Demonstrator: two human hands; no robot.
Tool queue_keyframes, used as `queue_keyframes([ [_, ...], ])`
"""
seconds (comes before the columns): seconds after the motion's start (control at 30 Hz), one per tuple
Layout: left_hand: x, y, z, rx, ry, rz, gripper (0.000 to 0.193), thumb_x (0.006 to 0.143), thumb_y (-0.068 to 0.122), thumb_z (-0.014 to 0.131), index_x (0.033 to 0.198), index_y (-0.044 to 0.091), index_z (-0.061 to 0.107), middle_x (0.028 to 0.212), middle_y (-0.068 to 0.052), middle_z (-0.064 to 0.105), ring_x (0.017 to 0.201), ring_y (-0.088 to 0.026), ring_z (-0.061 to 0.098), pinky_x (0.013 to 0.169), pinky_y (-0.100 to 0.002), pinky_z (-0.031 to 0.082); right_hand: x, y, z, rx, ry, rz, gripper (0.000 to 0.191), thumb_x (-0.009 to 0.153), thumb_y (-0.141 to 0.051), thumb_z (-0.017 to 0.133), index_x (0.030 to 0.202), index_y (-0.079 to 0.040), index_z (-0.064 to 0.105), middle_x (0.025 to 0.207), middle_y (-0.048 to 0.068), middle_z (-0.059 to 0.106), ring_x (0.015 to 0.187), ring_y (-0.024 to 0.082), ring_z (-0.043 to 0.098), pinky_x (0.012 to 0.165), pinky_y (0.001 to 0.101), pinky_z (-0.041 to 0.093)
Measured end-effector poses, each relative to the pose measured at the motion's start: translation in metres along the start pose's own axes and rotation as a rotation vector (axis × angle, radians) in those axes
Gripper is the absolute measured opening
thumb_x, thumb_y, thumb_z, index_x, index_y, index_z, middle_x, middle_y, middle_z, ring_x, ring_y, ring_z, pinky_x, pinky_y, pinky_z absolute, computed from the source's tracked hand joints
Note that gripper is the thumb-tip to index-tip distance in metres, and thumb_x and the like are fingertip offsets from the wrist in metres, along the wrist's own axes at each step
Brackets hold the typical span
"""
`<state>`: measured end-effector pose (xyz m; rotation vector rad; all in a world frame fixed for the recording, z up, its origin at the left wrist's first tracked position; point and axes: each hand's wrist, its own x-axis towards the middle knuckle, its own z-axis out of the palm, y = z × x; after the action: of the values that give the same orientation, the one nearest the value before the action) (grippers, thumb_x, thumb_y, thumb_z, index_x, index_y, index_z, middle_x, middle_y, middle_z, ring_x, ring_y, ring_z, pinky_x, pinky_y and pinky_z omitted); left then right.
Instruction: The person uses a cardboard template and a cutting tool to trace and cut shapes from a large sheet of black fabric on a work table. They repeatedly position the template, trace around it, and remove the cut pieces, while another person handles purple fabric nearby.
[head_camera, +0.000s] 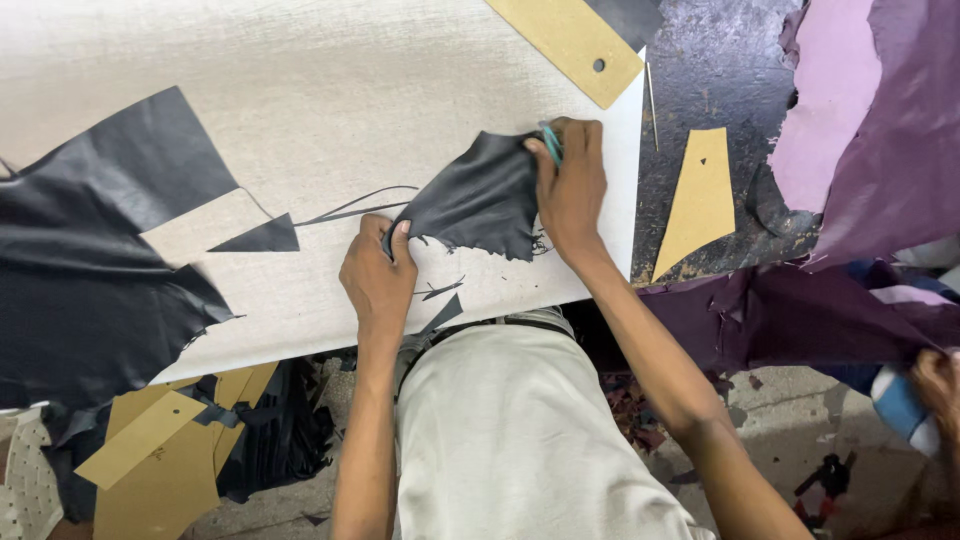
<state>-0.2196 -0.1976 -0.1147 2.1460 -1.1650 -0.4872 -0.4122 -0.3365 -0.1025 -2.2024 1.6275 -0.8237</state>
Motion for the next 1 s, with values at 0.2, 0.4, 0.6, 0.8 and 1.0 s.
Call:
queue_keyframes([
  [0.2,-0.002,-0.004,0.006,0.013,0.049,-0.044,0.022,0.099,0.023,0.068,0.089,0.005,0.06,0.07,-0.013,0.063,0.064,-0.033,0.062,0.059,-0.045,0.045,-0.05,-0.032,-0.019,0.206,-0.27,0.008,0.046,0.099,0.005,0.055,0.145,-0.001,0.059,0.087,0.011,0.056,0.072,0.024,0.053,0.063,0.0351,0.045],
  [0.4,0.003,-0.005,0.005,-0.054,0.083,-0.051,0.023,0.098,0.024,0.069,0.085,0.006,0.062,0.066,-0.012,0.064,0.06,-0.033,0.062,0.057,-0.045,0.045,-0.065,-0.082,0.04,0.264,-0.29,-0.118,0.031,0.094,0.0,0.065,0.125,0.002,0.068,0.087,0.015,0.058,0.076,0.031,0.059,0.065,0.0411,0.049],
  [0.6,0.002,-0.01,0.005,-0.113,0.094,-0.058,0.023,0.098,0.021,0.068,0.081,0.006,0.064,0.067,-0.012,0.066,0.059,-0.034,0.063,0.055,-0.044,0.044,-0.082,-0.087,0.054,0.068,-0.314,-0.203,0.039,0.085,0.006,0.06,0.124,0.007,0.064,0.097,0.018,0.061,0.088,0.037,0.059,0.073,0.047,0.052],
  [0.8,0.004,-0.016,-0.001,-0.263,0.074,-0.117,0.021,0.099,0.011,0.066,0.079,0.005,0.062,0.064,-0.006,0.061,0.051,-0.023,0.054,0.054,-0.038,0.038,-0.126,-0.064,-0.003,-0.005,-0.38,-0.113,0.038,0.083,0.01,0.057,0.119,0.008,0.066,0.1,0.02,0.066,0.087,0.038,0.061,0.073,0.0449,0.053],
  [1.0,0.013,-0.039,-0.057,-0.12,0.25,-0.037,0.02,0.102,0.005,0.069,0.086,-0.002,0.06,0.077,-0.011,0.055,0.07,-0.027,0.052,0.066,-0.042,0.039,-0.062,-0.043,-0.05,0.176,-0.67,0.193,0.033,0.094,-0.01,0.066,0.125,-0.003,0.072,0.082,0.019,0.064,0.07,0.035,0.06,0.067,0.0445,0.049],
])
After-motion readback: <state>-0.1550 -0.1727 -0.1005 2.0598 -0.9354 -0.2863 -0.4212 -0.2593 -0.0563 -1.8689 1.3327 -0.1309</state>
